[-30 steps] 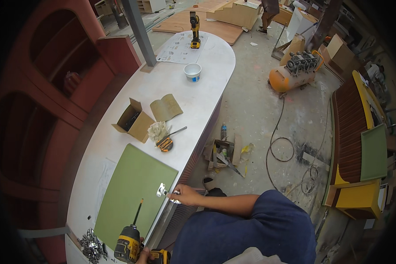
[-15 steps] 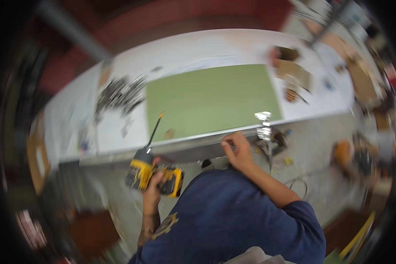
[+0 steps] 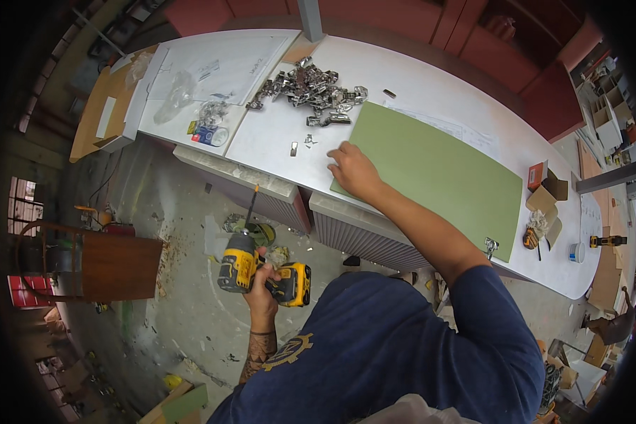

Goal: The person attaches metal hinges to a green cabinet door using a power drill. They place the hinges into pre-drilled holes, secure them with screws using the drill, and then pick up another cabinet door from the floor to repeat the process.

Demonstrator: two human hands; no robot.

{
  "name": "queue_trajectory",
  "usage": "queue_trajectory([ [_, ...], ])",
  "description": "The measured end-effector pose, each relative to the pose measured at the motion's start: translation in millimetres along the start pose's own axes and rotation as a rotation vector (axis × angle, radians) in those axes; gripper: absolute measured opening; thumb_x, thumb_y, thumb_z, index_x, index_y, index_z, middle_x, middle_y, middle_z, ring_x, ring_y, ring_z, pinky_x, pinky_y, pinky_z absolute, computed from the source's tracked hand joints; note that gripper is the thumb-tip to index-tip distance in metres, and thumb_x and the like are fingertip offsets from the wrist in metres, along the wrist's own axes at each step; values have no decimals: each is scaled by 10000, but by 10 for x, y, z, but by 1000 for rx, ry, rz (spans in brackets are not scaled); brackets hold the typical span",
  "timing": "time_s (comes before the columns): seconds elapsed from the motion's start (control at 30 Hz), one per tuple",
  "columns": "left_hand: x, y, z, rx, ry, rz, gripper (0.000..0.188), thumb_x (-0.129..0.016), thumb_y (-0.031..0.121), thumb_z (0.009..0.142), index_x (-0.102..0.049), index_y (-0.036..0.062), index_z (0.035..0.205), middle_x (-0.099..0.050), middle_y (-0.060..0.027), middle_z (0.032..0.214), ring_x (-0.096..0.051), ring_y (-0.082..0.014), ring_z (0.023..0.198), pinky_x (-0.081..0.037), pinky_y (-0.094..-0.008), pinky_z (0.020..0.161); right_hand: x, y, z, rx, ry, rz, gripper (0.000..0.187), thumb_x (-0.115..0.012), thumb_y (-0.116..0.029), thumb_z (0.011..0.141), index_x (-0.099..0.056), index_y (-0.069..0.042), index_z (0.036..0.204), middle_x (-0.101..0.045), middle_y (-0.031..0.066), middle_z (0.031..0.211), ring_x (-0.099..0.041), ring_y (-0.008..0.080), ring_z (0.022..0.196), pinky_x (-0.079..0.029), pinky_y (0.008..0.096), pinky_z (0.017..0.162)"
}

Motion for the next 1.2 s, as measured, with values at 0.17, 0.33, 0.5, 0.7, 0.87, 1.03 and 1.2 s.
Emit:
queue_trajectory([
  [0.17, 163, -239, -117, 64, 15, -32, 531, -676, 28, 879, -564, -5, 1397, -675, -101, 1192, -612, -128, 713, -521, -284, 678, -475, 223, 653, -128, -74, -191, 196, -650, -90, 893, -722, -21, 1061, -641, 204, 1135, -644, 360, 1095, -557, 468, 938],
  [0.33, 59, -155, -340, 249, 89, -39, 473, -691, 120, 913, -616, 35, 1372, -593, -1, 834, -557, -102, 708, -477, -258, 676, -1103, 744, 920, -252, 19, -134, 192, -597, -154, 894, -701, -10, 967, -695, 199, 1044, -702, 362, 993, -566, 499, 874],
  [0.5, 328, -224, -299, 224, -9, 112, 439, -694, 118, 920, -622, 34, 1345, -604, -8, 832, -562, -100, 748, -492, -276, 706, -1016, 390, 899, -180, 25, -244, 107, -625, -115, 843, -713, -55, 835, -686, 140, 1028, -686, 297, 982, -550, 441, 824],
  [0.7, -90, 58, -183, 204, -246, 344, 427, -694, 112, 921, -621, 29, 1333, -615, -13, 844, -563, -103, 747, -498, -282, 711, -475, 371, 540, -386, 334, 195, 84, -625, -88, 894, -660, -33, 947, -687, 159, 944, -683, 328, 929, -534, 467, 801],
  [0.87, -687, 237, -117, 124, -501, 434, 417, -694, 107, 921, -620, 25, 1324, -625, -17, 855, -563, -106, 746, -503, -288, 716, 260, 317, -413, -353, 475, 637, 120, -663, -54, 870, -659, -9, 981, -698, 145, 798, -703, 247, 744, -562, 401, 695],
  [1.03, -1426, 198, -114, 66, -800, 451, 407, -694, 101, 922, -619, 22, 1314, -634, -21, 865, -564, -108, 745, -507, -293, 720, 850, 575, -1612, -634, 505, 1106, 273, -722, -103, 930, -674, 64, 1141, -751, 144, 960, -730, 180, 857, -612, 304, 760],
  [1.2, -2000, 12, -274, -3, -1055, 463, 317, -743, 138, 915, -660, 7, 1191, -688, -57, 913, -621, -170, 774, -535, -336, 747, 1197, 685, -2515, -670, 831, 1244, 302, -703, -114, 980, -672, 77, 1211, -754, 153, 995, -739, 199, 809, -617, 299, 711],
])
Point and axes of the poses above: each hand's wrist, its own z-axis towards the middle knuckle, its own x-axis out of the back of the hand, y = z × x, the point moved 4 cm from there along z, towards the middle knuckle
